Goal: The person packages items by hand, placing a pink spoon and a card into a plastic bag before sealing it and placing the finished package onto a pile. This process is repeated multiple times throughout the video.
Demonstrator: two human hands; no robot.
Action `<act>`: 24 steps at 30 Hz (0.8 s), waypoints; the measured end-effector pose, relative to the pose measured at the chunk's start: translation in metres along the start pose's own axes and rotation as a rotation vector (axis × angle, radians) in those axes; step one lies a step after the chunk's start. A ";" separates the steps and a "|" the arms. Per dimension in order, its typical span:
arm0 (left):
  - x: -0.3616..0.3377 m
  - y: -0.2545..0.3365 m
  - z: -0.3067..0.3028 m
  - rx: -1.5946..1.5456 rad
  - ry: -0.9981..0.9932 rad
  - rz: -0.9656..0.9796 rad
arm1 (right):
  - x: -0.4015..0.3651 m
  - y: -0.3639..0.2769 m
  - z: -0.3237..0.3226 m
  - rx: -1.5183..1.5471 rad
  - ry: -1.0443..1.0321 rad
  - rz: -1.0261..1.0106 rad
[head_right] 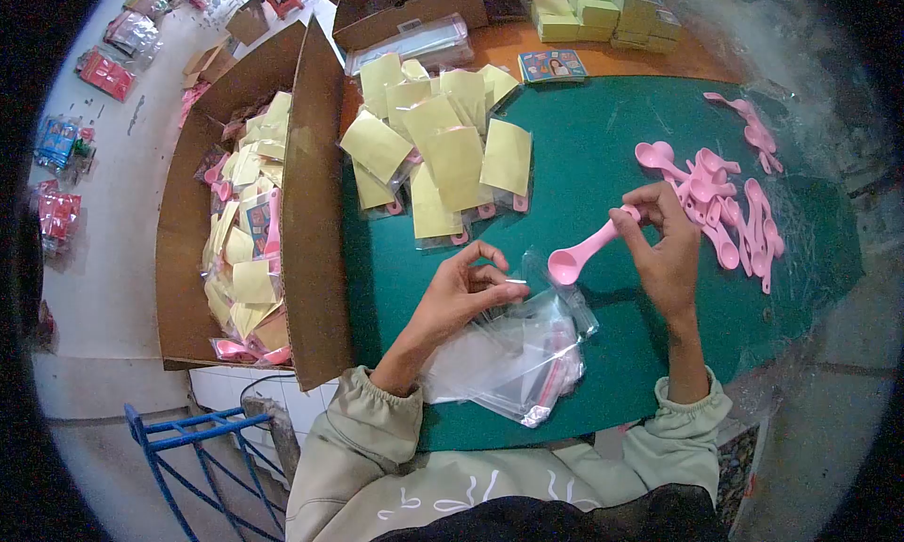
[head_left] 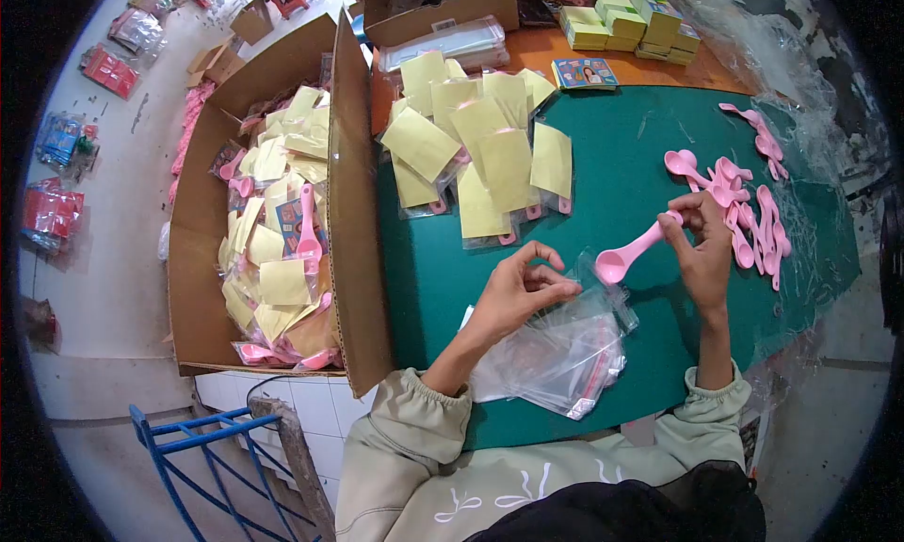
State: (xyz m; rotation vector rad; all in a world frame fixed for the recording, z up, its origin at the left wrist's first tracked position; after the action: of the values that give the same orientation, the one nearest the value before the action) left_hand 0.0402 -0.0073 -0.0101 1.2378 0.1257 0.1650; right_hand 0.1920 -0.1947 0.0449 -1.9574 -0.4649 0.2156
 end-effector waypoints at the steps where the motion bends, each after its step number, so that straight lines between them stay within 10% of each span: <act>1: 0.000 0.003 0.002 -0.013 0.022 -0.004 | -0.001 0.000 0.000 0.066 -0.002 0.008; 24: -0.008 0.008 0.007 0.152 -0.157 -0.021 | -0.021 -0.027 0.018 0.091 -0.138 -0.244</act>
State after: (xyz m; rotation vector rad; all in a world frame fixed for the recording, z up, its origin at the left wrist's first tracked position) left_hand 0.0328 -0.0131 -0.0006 1.3953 0.0153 0.0402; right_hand 0.1610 -0.1787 0.0611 -1.7857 -0.7660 0.2127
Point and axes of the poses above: each hand's wrist, its own x-axis towards the middle knuckle, its own z-axis out of the palm, y = z × x, the point moved 1 cm from there along x, towards the middle knuckle, and after that the axes turned 13 degrees about z, right-handed, at the moved point
